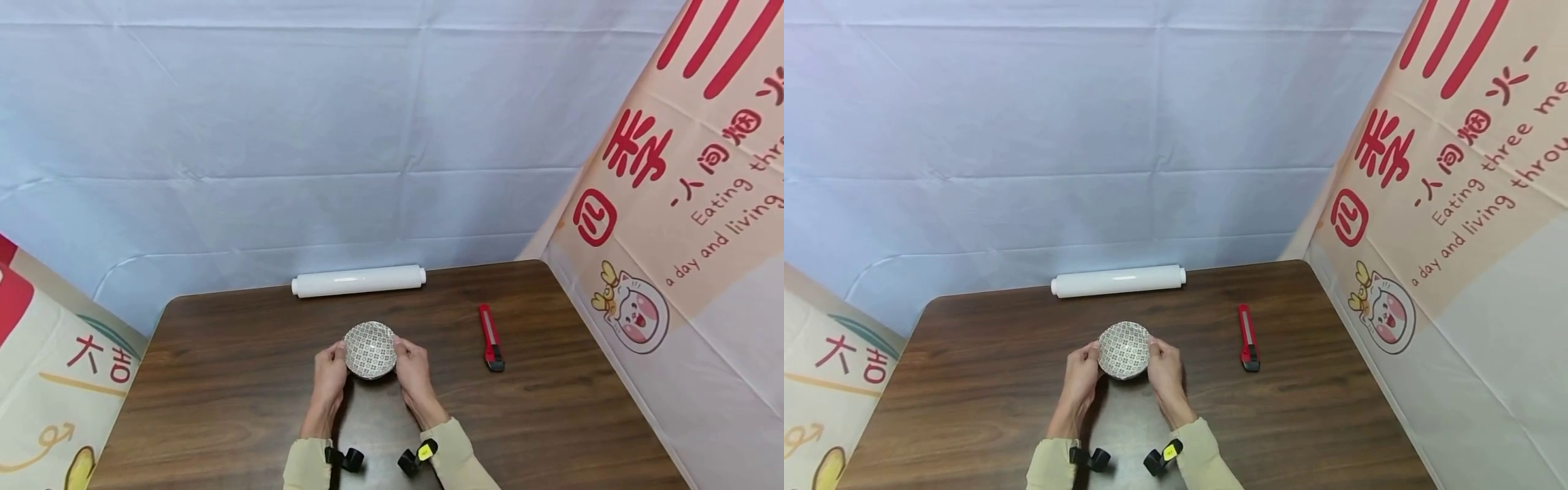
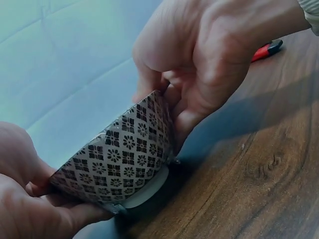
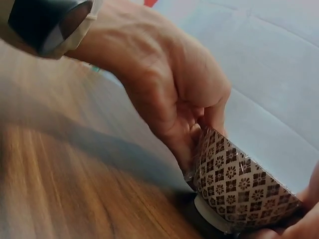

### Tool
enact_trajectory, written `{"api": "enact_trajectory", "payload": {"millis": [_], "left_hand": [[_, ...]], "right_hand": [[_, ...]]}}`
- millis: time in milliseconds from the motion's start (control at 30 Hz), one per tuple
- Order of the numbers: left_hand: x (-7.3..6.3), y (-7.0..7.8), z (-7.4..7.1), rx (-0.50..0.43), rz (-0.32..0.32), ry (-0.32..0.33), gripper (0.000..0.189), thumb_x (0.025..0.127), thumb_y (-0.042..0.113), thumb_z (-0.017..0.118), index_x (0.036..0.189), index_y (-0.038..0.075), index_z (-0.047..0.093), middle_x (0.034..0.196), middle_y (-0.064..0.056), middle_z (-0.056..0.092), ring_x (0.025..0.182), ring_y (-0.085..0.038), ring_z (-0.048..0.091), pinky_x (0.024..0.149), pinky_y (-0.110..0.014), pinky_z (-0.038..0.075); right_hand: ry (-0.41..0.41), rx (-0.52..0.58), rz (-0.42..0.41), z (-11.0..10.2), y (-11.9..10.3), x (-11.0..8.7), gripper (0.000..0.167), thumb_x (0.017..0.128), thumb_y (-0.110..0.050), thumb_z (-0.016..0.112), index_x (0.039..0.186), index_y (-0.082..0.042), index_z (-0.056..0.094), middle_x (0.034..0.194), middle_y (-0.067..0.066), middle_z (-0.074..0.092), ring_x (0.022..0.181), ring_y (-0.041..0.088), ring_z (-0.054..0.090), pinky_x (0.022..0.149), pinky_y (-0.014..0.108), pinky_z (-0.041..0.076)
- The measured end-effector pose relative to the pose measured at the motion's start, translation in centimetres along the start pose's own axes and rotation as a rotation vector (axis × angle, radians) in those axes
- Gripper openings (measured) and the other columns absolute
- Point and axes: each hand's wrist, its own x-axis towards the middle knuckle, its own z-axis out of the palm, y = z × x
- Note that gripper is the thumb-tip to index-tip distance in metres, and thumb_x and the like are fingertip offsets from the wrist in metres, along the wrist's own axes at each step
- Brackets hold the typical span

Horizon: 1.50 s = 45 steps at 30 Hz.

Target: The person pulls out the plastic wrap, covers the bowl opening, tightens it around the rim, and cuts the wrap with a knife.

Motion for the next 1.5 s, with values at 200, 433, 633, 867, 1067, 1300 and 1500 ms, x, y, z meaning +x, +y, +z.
{"api": "enact_trajectory", "payload": {"millis": [200, 433, 633, 867, 1067, 1300, 1500], "left_hand": [[-1.2, 0.6, 0.2, 0.162, 0.008, 0.059, 0.036, 0.110, 0.010, 0.049, 0.135, -0.009, 0.065, 0.128, -0.026, 0.069, 0.103, -0.027, 0.066, 0.079, -0.024, 0.055], [-2.5, 1.5, -1.2, 0.137, -0.098, -0.103, 0.051, 0.112, 0.013, 0.048, 0.154, -0.013, 0.040, 0.144, -0.036, 0.057, 0.125, -0.042, 0.066, 0.095, -0.041, 0.063], [-1.2, 1.5, -1.9, 0.250, -0.065, -0.138, 0.052, 0.112, 0.029, 0.050, 0.151, -0.005, 0.050, 0.148, -0.027, 0.060, 0.132, -0.038, 0.063, 0.112, -0.051, 0.052], [1.2, -0.3, -0.1, 0.126, -0.006, -0.197, 0.048, 0.116, 0.028, 0.036, 0.138, -0.009, 0.058, 0.145, -0.025, 0.058, 0.147, -0.037, 0.046, 0.125, -0.050, 0.036], [1.4, -0.4, 0.3, 0.094, -0.008, -0.136, 0.042, 0.116, 0.024, 0.038, 0.075, 0.011, 0.037, 0.083, -0.001, 0.039, 0.089, -0.019, 0.045, 0.087, -0.032, 0.042], [0.9, 0.3, 0.3, 0.120, 0.000, -0.126, 0.042, 0.115, 0.021, 0.039, 0.093, -0.010, 0.057, 0.109, -0.030, 0.058, 0.135, -0.041, 0.051, 0.116, -0.049, 0.040], [0.8, 0.1, 0.2, 0.106, -0.002, -0.053, 0.037, 0.113, 0.015, 0.043, 0.096, -0.011, 0.064, 0.103, -0.016, 0.059, 0.118, -0.031, 0.052, 0.107, -0.043, 0.044]], "right_hand": [[-0.066, -0.055, -0.011, -0.8, -0.7, 1.4, 0.033, 0.106, -0.015, 0.062, 0.125, 0.010, 0.072, 0.114, 0.028, 0.076, 0.071, 0.009, 0.062, 0.058, 0.019, 0.049], [-0.078, 0.012, 0.035, -2.0, -0.8, 1.7, 0.045, 0.112, -0.025, 0.052, 0.139, 0.008, 0.062, 0.141, 0.029, 0.064, 0.125, 0.033, 0.070, 0.101, 0.040, 0.060], [-0.109, 0.100, 0.077, -2.3, -0.3, -1.8, 0.048, 0.113, -0.014, 0.041, 0.152, 0.013, 0.044, 0.156, 0.034, 0.047, 0.147, 0.044, 0.047, 0.118, 0.057, 0.044], [-0.046, 0.048, 0.024, -0.9, 0.4, -2.4, 0.051, 0.114, -0.023, 0.044, 0.153, 0.010, 0.046, 0.154, 0.031, 0.052, 0.141, 0.035, 0.052, 0.111, 0.046, 0.052], [0.008, -0.028, -0.026, -0.6, 1.0, -1.5, 0.042, 0.113, -0.019, 0.047, 0.144, 0.006, 0.060, 0.143, 0.025, 0.064, 0.120, 0.023, 0.062, 0.090, 0.025, 0.053], [0.023, -0.004, -0.026, -0.6, 0.4, -0.9, 0.038, 0.108, -0.010, 0.051, 0.138, 0.010, 0.063, 0.142, 0.029, 0.064, 0.123, 0.026, 0.063, 0.086, 0.023, 0.056], [0.002, -0.012, -0.015, -0.8, 0.0, -0.2, 0.036, 0.107, -0.010, 0.055, 0.136, 0.009, 0.065, 0.136, 0.028, 0.067, 0.091, 0.011, 0.065, 0.070, 0.018, 0.052]]}}
